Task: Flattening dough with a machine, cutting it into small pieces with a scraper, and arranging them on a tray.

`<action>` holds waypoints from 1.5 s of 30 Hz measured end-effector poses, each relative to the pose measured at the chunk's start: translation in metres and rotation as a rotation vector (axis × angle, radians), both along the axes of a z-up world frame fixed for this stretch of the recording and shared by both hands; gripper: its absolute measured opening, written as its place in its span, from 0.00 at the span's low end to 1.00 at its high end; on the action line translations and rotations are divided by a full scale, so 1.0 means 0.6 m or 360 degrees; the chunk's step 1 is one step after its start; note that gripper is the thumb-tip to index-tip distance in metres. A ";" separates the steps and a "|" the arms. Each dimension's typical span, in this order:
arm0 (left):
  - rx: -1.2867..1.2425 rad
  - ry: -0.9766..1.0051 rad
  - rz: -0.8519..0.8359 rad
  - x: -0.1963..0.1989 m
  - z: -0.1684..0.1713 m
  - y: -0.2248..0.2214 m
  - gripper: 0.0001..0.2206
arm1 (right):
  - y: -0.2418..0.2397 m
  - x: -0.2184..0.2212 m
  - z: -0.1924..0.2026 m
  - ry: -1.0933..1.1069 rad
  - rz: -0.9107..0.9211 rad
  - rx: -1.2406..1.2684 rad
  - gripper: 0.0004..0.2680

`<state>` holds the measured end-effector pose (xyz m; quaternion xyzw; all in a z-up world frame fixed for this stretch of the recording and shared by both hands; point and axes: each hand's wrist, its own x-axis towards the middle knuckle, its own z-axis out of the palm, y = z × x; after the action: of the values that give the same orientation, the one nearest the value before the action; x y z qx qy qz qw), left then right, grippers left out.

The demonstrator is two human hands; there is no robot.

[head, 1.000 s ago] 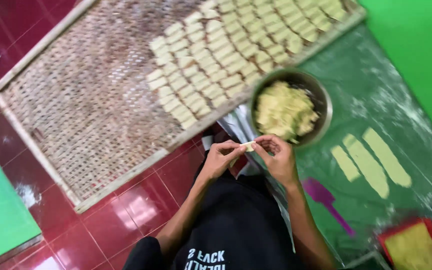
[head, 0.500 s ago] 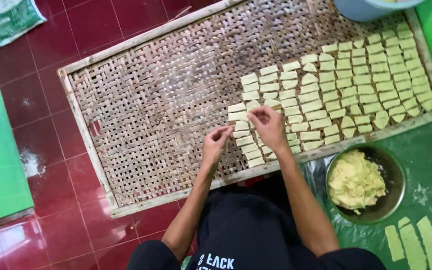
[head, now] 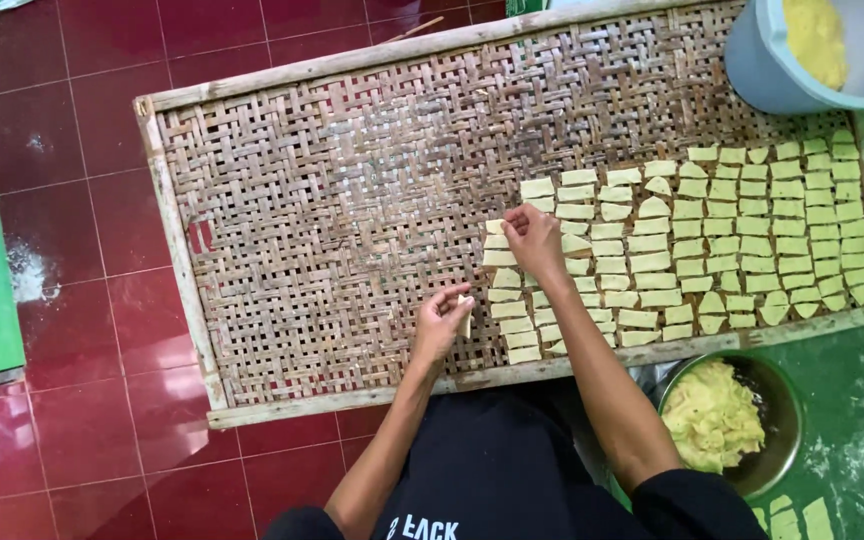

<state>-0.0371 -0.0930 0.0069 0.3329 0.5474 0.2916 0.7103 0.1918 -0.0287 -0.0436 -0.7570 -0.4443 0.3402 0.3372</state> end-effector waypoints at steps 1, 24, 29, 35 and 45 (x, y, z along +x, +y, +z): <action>0.0000 0.0000 -0.0004 -0.002 -0.011 -0.002 0.18 | 0.000 -0.002 -0.008 0.0000 -0.0004 0.0000 0.04; 0.0131 -0.0223 0.0012 0.066 -0.056 0.064 0.16 | -0.051 0.009 0.008 0.0072 -0.0322 0.0253 0.04; 0.0110 -0.0307 0.0189 0.124 -0.028 0.122 0.14 | -0.077 -0.015 0.092 0.0988 -0.0139 0.0030 0.07; 0.0322 -0.0252 0.0255 0.166 -0.034 0.161 0.12 | -0.043 0.009 0.100 0.0856 -0.0158 0.0151 0.09; 0.0912 0.0704 -0.0236 0.147 -0.098 0.214 0.09 | 0.031 0.042 -0.043 0.0025 -0.0199 0.0110 0.04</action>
<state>0.0513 0.0352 -0.0518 0.6119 0.5582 0.3018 0.4721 0.2173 -0.0100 -0.0696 -0.7685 -0.4051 0.3089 0.3872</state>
